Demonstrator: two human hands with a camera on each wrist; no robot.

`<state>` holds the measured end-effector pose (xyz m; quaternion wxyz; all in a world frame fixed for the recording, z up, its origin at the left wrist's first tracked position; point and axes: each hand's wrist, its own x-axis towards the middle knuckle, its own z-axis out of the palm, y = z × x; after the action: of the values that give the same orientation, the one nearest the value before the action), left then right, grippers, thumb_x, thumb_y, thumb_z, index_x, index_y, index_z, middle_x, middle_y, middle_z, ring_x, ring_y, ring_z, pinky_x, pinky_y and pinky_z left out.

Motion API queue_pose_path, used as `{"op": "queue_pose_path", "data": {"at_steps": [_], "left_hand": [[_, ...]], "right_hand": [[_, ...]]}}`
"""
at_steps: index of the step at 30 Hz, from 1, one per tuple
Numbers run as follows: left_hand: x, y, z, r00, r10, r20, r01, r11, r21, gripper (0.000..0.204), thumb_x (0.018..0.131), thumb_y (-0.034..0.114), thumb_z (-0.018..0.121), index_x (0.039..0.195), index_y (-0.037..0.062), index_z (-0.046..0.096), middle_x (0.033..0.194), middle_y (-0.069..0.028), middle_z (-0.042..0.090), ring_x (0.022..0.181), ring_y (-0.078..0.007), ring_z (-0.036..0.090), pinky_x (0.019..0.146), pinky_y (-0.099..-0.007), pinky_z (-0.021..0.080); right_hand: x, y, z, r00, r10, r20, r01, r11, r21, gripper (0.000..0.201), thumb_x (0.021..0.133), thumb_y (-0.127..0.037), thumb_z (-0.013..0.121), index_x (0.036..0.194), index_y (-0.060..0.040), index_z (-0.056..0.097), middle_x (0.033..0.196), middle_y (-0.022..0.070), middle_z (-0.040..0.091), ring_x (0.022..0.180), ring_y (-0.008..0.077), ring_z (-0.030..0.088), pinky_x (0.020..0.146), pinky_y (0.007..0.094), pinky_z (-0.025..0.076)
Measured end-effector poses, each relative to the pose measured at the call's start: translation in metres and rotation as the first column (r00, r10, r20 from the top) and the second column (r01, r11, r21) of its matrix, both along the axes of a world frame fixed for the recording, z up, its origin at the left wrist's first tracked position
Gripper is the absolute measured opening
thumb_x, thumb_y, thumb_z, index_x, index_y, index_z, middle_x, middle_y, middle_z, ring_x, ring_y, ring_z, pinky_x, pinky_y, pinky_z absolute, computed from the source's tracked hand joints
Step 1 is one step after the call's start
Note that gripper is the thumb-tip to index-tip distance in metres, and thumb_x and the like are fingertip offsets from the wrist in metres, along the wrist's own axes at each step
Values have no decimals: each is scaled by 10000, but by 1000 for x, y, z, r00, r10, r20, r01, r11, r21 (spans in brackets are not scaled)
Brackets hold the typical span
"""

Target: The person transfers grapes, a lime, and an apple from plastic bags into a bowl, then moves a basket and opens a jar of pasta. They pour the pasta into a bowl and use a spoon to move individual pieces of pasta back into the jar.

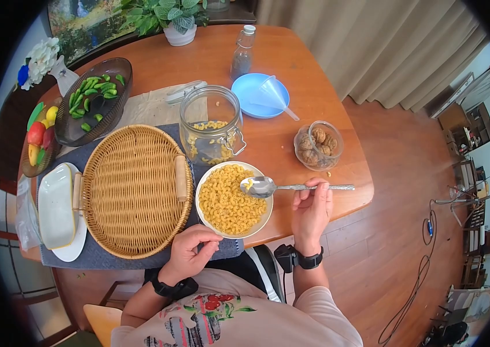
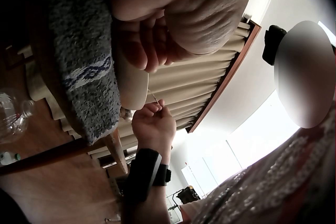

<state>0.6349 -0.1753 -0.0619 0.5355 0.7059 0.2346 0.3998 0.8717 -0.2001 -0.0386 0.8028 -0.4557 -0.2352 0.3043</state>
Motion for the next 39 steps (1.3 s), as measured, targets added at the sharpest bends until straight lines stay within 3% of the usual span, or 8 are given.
{"op": "queue_pose_path", "data": {"at_steps": [6, 11, 14, 18, 22, 26, 28, 39], "left_hand": [[1, -1, -2, 1000, -3, 22, 3, 1000, 2, 133, 793, -38, 554, 913, -5, 601, 788, -87, 586, 648, -132, 566, 584, -227, 456], [0, -1, -2, 1000, 14, 6, -13, 999, -51, 132, 784, -36, 567, 904, -2, 609, 793, -89, 597, 671, -152, 575, 606, -239, 466], [0, 0, -3, 999, -2, 37, 1, 1000, 23, 135, 806, -41, 538, 925, -12, 593, 790, -88, 573, 630, -114, 560, 571, -210, 451], [1, 1, -2, 999, 1, 32, -3, 999, 55, 131, 800, -42, 544, 918, -11, 593, 781, -85, 579, 622, -114, 555, 567, -216, 446], [1, 0, -3, 999, 5, 43, -7, 999, 42, 126, 797, -41, 550, 911, -12, 592, 773, -85, 578, 616, -117, 551, 563, -221, 442], [1, 0, -2, 999, 3, 39, -5, 999, 46, 124, 797, -41, 550, 910, -12, 591, 767, -83, 577, 620, -117, 555, 563, -219, 442], [1, 1, -1, 999, -1, 37, -1, 999, 47, 124, 797, -43, 549, 909, -12, 593, 758, -80, 577, 624, -113, 559, 562, -216, 443], [0, 0, -1, 1000, 0, 0, 0, 1000, -4, 131, 781, -32, 573, 903, -3, 610, 808, -96, 603, 681, -157, 583, 610, -241, 471]], "right_hand": [[-8, 32, 44, 999, -17, 38, 10, 981, 192, 278, 945, -312, 391, 904, -55, 489, 645, 19, 446, 532, 102, 442, 446, 207, 342], [-27, 56, 63, 931, 93, 353, -168, 967, 190, 311, 949, -263, 387, 1098, -21, 511, 875, 71, 559, 587, 82, 506, 473, 185, 386], [-37, 55, 63, 872, 73, 484, -172, 972, 162, 312, 949, -259, 386, 1100, -15, 507, 899, 78, 553, 594, 80, 508, 476, 183, 389], [-32, 43, 54, 928, 57, 369, -149, 963, 225, 320, 951, -278, 376, 1099, -21, 495, 880, 82, 552, 599, 97, 513, 477, 195, 397], [-26, 26, 52, 978, -23, 209, -43, 950, 308, 317, 945, -325, 382, 946, -30, 497, 672, 43, 471, 542, 113, 454, 469, 225, 381], [-10, 15, 28, 980, 63, 191, -118, 948, 295, 315, 944, -323, 387, 911, -28, 493, 631, 27, 433, 531, 110, 426, 485, 235, 380], [-7, 13, 19, 974, 67, 214, -100, 984, 146, 313, 944, -318, 391, 903, -27, 496, 612, 14, 407, 525, 104, 404, 493, 231, 375], [3, 2, -5, 971, -11, 240, 14, 1000, -10, 292, 951, -293, 383, 906, -30, 501, 610, 15, 433, 532, 98, 434, 480, 213, 362]]}}
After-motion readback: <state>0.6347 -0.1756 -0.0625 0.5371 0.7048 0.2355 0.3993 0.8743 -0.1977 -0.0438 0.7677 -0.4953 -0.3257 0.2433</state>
